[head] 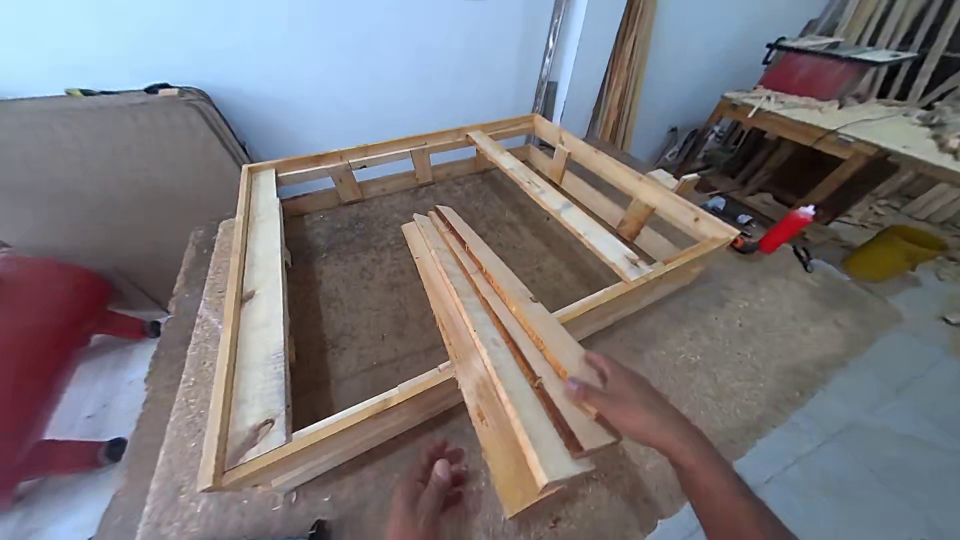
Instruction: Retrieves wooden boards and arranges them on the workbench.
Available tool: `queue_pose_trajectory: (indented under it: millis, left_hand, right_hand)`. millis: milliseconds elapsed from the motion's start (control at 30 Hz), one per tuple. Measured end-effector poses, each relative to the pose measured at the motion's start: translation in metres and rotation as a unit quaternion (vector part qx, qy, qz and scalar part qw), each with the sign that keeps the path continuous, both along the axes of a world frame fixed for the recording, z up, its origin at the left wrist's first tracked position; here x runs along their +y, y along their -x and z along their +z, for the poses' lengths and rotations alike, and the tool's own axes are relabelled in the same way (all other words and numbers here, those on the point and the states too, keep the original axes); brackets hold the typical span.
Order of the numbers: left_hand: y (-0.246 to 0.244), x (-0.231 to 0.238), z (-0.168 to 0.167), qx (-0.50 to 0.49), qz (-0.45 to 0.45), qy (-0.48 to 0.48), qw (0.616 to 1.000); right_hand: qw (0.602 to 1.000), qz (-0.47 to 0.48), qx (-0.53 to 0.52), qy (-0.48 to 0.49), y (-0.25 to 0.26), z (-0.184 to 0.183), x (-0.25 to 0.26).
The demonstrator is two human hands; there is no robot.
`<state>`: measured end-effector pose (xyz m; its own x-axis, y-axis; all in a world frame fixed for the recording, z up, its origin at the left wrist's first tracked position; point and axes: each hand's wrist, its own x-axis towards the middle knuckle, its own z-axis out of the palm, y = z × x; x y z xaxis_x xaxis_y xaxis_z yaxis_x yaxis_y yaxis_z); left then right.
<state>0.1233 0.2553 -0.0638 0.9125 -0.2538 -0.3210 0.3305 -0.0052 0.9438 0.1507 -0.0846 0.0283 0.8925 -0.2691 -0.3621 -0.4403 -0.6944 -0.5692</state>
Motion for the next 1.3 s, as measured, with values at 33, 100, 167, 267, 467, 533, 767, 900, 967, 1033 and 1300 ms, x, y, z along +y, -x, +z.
queue_pose_trajectory:
  millis: [33,100,167,267,467,533,767,900,967,1033,1300]
  left_hand:
    - [0.006,-0.023,0.0,0.045,0.002,0.088,0.995]
    - [0.01,-0.058,0.006,0.097,0.017,0.216,0.971]
    - [0.005,-0.08,0.011,0.122,0.039,0.292,0.948]
    - [-0.002,-0.101,0.013,0.131,0.115,0.293,0.94]
    - [0.002,-0.099,0.007,0.116,0.142,0.31,0.933]
    - [0.003,-0.099,0.004,0.114,0.145,0.313,0.932]
    - [0.002,-0.097,0.003,0.118,0.139,0.288,0.94]
    - [0.001,-0.094,-0.001,0.106,0.124,0.292,0.942]
    - [0.0,-0.094,0.0,0.103,0.123,0.288,0.944]
    - [-0.002,-0.092,0.0,0.103,0.12,0.287,0.945]
    - [-0.005,-0.09,0.0,0.086,0.123,0.254,0.955]
  right_hand:
    - [0.999,0.029,0.019,-0.012,-0.006,-0.004,-0.003]
    - [0.996,0.079,0.039,-0.007,-0.015,-0.004,-0.007]
    - [0.991,0.121,0.06,-0.019,-0.023,-0.002,-0.014]
    - [0.98,0.117,0.086,-0.136,-0.034,-0.006,-0.035]
    - [0.71,-0.028,0.077,-0.699,-0.025,-0.038,-0.105]
    - [0.592,-0.042,0.061,-0.802,-0.027,-0.054,-0.125]
    - [0.723,-0.184,-0.006,-0.666,-0.04,-0.05,-0.167]
    - [0.828,-0.126,0.071,-0.542,-0.052,-0.049,-0.174]
    - [0.855,-0.125,0.079,-0.497,-0.057,-0.047,-0.171]
    - [0.875,-0.113,0.073,-0.465,-0.062,-0.042,-0.165]
    - [0.99,0.077,0.067,0.098,-0.052,0.034,-0.117]
